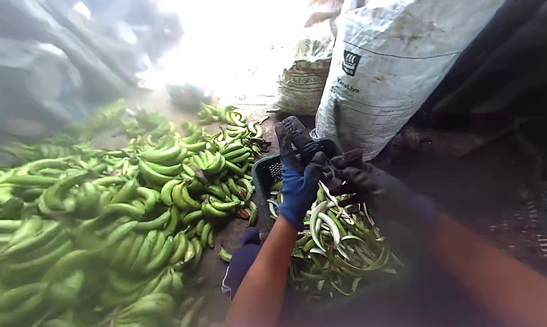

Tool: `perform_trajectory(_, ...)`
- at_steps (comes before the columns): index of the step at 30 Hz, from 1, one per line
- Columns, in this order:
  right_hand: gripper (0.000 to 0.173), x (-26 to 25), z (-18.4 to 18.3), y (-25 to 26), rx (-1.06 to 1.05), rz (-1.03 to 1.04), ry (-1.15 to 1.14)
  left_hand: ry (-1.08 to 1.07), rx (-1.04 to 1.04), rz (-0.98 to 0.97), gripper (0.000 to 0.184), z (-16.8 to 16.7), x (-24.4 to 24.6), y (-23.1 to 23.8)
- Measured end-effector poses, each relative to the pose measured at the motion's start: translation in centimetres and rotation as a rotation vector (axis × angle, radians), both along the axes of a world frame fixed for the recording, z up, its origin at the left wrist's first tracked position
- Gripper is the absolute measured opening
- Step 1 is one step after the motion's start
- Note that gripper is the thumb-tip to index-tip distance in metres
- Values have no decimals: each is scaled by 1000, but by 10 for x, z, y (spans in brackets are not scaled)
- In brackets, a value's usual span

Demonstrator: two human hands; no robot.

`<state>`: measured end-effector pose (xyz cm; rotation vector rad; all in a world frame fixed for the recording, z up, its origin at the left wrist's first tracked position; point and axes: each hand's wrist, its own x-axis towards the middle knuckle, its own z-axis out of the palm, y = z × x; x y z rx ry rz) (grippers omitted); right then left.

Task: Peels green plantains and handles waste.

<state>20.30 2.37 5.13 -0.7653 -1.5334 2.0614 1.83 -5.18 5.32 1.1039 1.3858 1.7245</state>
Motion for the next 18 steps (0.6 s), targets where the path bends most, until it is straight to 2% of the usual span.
perform_trajectory(3, 28, -38, -14, -17, 73, -101, 58, -55, -64, 45, 79, 1, -5, -9)
perform_trajectory(6, 31, -50, -17, -20, 350, -181, 2, -179, -78, -56, 71, 6, -19, -17)
perform_trajectory(8, 30, -48, -19, -21, 631, -195, -142, -293, -15, -145, 53, 7, -27, -16)
perform_trajectory(10, 33, -45, -18, -18, 803, -121, -201, -418, 89, -199, 33, 1, -28, -10)
perform_trajectory(12, 38, -39, -17, -19, 757, -40, -134, -540, 163, -290, 35, -15, -29, 3)
perform_trajectory(14, 45, -34, -13, -19, 532, 36, 36, -633, 262, -338, 32, -37, -31, 24)
perform_trajectory(15, 46, -32, -8, -17, 439, 48, 108, -599, 196, -255, 25, -27, -31, 24)
perform_trajectory(16, 45, -30, -4, -16, 377, 40, 158, -450, 88, -163, 19, -9, -31, 19)
perform_trajectory(18, 31, -23, 0, -12, 309, -1, 262, 180, 61, -66, 21, 6, -38, 11)
